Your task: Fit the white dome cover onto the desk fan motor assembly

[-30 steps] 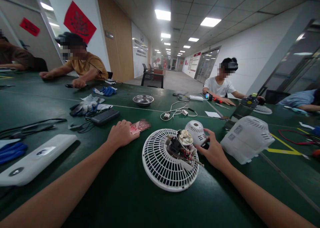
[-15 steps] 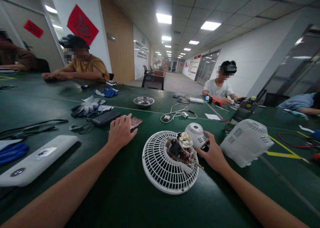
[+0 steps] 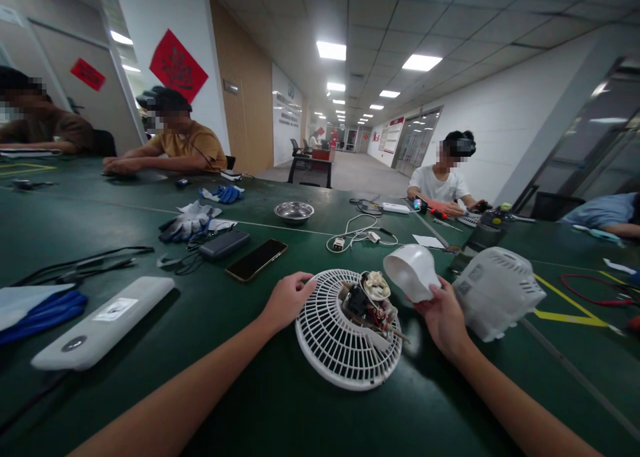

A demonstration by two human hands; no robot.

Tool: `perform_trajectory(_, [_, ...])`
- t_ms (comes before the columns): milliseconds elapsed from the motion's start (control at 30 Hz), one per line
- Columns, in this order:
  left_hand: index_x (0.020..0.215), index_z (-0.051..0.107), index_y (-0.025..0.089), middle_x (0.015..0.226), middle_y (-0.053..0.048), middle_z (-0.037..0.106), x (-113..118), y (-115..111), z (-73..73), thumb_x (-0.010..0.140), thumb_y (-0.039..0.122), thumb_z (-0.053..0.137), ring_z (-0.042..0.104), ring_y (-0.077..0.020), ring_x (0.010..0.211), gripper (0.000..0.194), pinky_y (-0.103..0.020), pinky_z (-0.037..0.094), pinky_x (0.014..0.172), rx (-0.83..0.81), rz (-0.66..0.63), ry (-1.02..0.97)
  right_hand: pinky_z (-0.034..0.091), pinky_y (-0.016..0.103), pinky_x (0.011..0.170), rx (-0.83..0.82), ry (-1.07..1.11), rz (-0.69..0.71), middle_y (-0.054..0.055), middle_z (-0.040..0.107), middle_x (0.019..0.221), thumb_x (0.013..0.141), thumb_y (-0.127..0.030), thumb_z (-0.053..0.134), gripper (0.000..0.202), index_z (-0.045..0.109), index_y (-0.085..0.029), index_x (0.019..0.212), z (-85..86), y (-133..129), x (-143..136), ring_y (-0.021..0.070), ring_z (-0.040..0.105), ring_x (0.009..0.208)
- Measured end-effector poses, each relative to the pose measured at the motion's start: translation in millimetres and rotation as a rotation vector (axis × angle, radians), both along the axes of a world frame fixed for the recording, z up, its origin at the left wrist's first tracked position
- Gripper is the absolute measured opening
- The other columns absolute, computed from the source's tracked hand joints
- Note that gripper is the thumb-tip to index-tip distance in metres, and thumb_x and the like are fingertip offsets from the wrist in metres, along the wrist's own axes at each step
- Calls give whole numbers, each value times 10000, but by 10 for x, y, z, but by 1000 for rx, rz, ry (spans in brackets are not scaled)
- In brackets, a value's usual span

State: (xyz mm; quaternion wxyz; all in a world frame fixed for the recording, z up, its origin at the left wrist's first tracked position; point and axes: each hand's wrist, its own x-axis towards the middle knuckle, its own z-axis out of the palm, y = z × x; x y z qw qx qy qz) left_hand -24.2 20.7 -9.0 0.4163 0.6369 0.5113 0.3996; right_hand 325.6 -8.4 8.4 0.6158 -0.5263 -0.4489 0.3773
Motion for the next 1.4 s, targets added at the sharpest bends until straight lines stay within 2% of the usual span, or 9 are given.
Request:
perform_trajectory(133, [1185, 695, 156, 1100, -122, 758, 18, -40, 66, 922, 521, 552, 718, -265, 1001, 472, -370, 549, 830, -8, -53, 5, 575, 409, 724, 83, 112, 106, 57, 617, 1203, 875, -442, 484, 399, 400, -310, 1241, 119, -276, -297, 241, 702, 852])
perform_trajectory(400, [1096, 687, 171, 1023, -84, 768, 52, -309, 118, 918, 504, 521, 726, -253, 914, 413, -341, 538, 771, -24, -19, 109, 555, 470, 942, 123, -108, 271, 76, 668, 1176, 834, -424, 692, 652, 359, -293, 1380, 308, -877, -654, 283, 679, 1071])
perform_trajectory(533, [1072, 676, 192, 954, -78, 766, 74, -447, 137, 933, 493, 467, 719, -255, 841, 391, -336, 509, 719, -45, 136, 291, 539, 483, 986, 180, -221, 290, 85, 653, 1218, 844, -410, 720, 678, 353, -289, 1402, 319, -982, -639, 273, 671, 1096])
perform_trajectory(633, [1091, 671, 198, 933, -81, 758, 77, -497, 172, 955, 486, 425, 713, -258, 818, 402, -355, 509, 726, -34, 137, 386, 542, 481, 989, 229, -354, 294, 79, 650, 1205, 851, -389, 717, 717, 324, -292, 1443, 331, -983, -601, 261, 676, 1074])
perform_trajectory(733, [1227, 637, 170, 1068, -114, 738, 91, -540, 223, 972, 459, 419, 693, -280, 984, 442, -418, 508, 881, 144, 147, 455, 545, 480, 991, 283, -471, 330, 82, 638, 1224, 851, -361, 712, 758, 291, -291, 1477, 332, -955, -563, 259, 677, 1077])
perform_trajectory(867, [1422, 519, 199, 1459, -108, 554, 110, -649, 301, 1009, 409, 395, 480, -276, 1360, 480, -470, 349, 1150, 500, -106, 409, 501, 514, 1057, 305, -644, 341, 109, 599, 1333, 823, -331, 735, 817, 278, -289, 1499, 303, -933, -556, 289, 636, 1186])
perform_trajectory(967, [1511, 410, 244, 1512, -86, 505, 92, -718, 349, 1016, 415, 413, 455, -280, 1374, 524, -472, 355, 1145, 486, -277, 397, 476, 533, 1083, 289, -738, 325, 127, 561, 1403, 825, -313, 716, 835, 258, -282, 1523, 298, -945, -566, 311, 592, 1257])
perform_trajectory(1133, [1539, 325, 243, 1386, -114, 570, 61, -725, 428, 991, 460, 454, 517, -310, 1222, 603, -519, 387, 1038, 516, -328, 486, 438, 573, 1098, 348, -865, 366, 137, 506, 1467, 786, -304, 717, 891, 249, -279, 1544, 351, -964, -502, 341, 542, 1304])
perform_trajectory(1400, [1305, 542, 220, 1175, -108, 593, 100, -825, 547, 907, 673, 496, 514, -290, 1019, 605, -483, 404, 900, 573, -394, 600, 434, 567, 1104, 407, -861, 477, 112, 507, 1478, 792, -368, 709, 880, 264, -296, 1548, 425, -1038, -495, 334, 544, 1302])
